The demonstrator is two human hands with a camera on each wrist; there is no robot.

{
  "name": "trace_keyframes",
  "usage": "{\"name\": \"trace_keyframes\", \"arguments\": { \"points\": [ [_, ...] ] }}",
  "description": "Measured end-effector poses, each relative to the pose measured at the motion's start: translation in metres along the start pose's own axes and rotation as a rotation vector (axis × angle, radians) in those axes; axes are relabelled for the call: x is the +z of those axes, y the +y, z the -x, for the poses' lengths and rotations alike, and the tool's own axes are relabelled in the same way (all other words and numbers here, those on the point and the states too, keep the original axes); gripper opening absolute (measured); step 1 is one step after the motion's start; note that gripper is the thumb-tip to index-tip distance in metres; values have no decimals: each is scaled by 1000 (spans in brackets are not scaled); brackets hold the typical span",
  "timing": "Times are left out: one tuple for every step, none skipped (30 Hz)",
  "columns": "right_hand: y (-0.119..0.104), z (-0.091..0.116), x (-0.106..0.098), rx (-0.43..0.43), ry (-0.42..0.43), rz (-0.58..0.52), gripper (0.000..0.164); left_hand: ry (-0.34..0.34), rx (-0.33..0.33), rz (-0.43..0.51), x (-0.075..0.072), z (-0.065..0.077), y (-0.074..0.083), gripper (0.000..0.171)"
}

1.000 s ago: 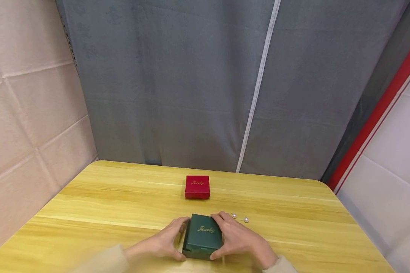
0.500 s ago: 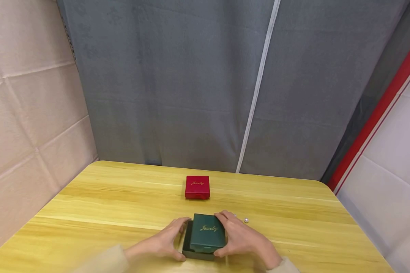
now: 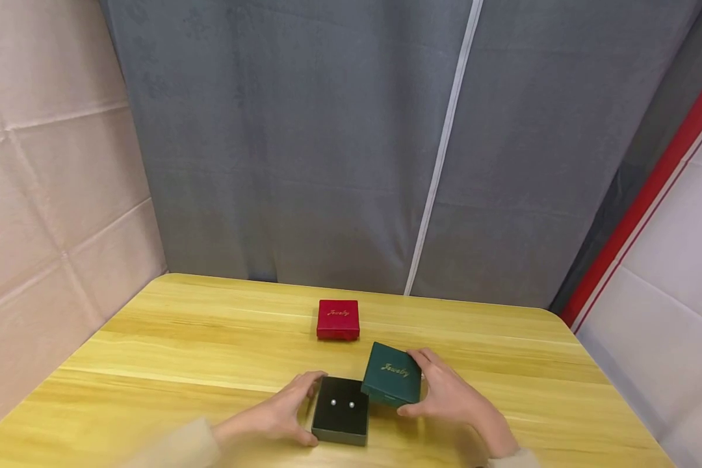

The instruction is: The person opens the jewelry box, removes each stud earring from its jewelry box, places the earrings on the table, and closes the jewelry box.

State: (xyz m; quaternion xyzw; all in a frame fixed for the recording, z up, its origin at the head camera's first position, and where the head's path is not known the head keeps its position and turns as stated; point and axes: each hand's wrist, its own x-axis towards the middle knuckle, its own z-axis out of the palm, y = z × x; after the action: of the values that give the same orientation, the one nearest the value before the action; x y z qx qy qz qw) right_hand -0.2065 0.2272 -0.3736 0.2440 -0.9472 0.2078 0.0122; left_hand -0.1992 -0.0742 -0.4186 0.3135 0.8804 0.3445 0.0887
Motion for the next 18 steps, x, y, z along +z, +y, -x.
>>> {"name": "trace_keyframes", "arguments": {
  "points": [
    [4, 1, -2, 20, 5, -4, 93, 1, -3, 0, 0, 0, 0, 96],
    [8, 2, -3, 39, 11, -4, 93, 2, -2, -1, 0, 0, 0, 96],
    [12, 3, -5, 51, 22, -3, 93, 3, -3, -2, 0, 0, 0, 96],
    [16, 3, -6, 62, 29, -5, 92, 2, -4, -1, 0, 0, 0, 96],
    [20, 3, -8, 67, 39, -3, 92, 3, -2, 0, 0, 0, 0, 96],
    [24, 3, -9, 73, 53, -1, 92, 2, -3, 1, 0, 0, 0, 96],
    [27, 2, -10, 79, 64, 0, 91, 1, -4, 1, 0, 0, 0, 96],
    [31, 2, -11, 83, 78, 4, 91, 1, -5, 1, 0, 0, 0, 96],
    [34, 1, -12, 86, 89, 6, 91, 1, -5, 1, 0, 0, 1, 96],
    [38, 1, -13, 97, 98, 9, 91, 1, -5, 2, 0, 1, 1, 97],
    [41, 0, -14, 108, 106, 13, 90, 1, -5, 1, 0, 1, 1, 97],
    [45, 0, -15, 120, 113, 18, 90, 0, -6, 1, 1, 1, 1, 97],
    [48, 0, -15, 126, 119, 25, 90, 1, -6, 1, 1, 1, 1, 96],
    [52, -1, -16, 133, 126, 31, 89, 2, -6, 1, 1, 1, 1, 96],
    [56, -1, -16, 139, 131, 37, 89, 2, -7, 2, 1, 0, 1, 96],
    [59, -1, -16, 145, 139, 43, 88, 2, -10, 3, 1, 0, 1, 96],
    [62, -2, -16, 151, 146, 50, 87, 2, -12, 3, 1, 0, 0, 96],
    [66, -2, -16, 157, 153, 54, 86, 2, -16, 3, 2, 0, 0, 96]
  ]
}}
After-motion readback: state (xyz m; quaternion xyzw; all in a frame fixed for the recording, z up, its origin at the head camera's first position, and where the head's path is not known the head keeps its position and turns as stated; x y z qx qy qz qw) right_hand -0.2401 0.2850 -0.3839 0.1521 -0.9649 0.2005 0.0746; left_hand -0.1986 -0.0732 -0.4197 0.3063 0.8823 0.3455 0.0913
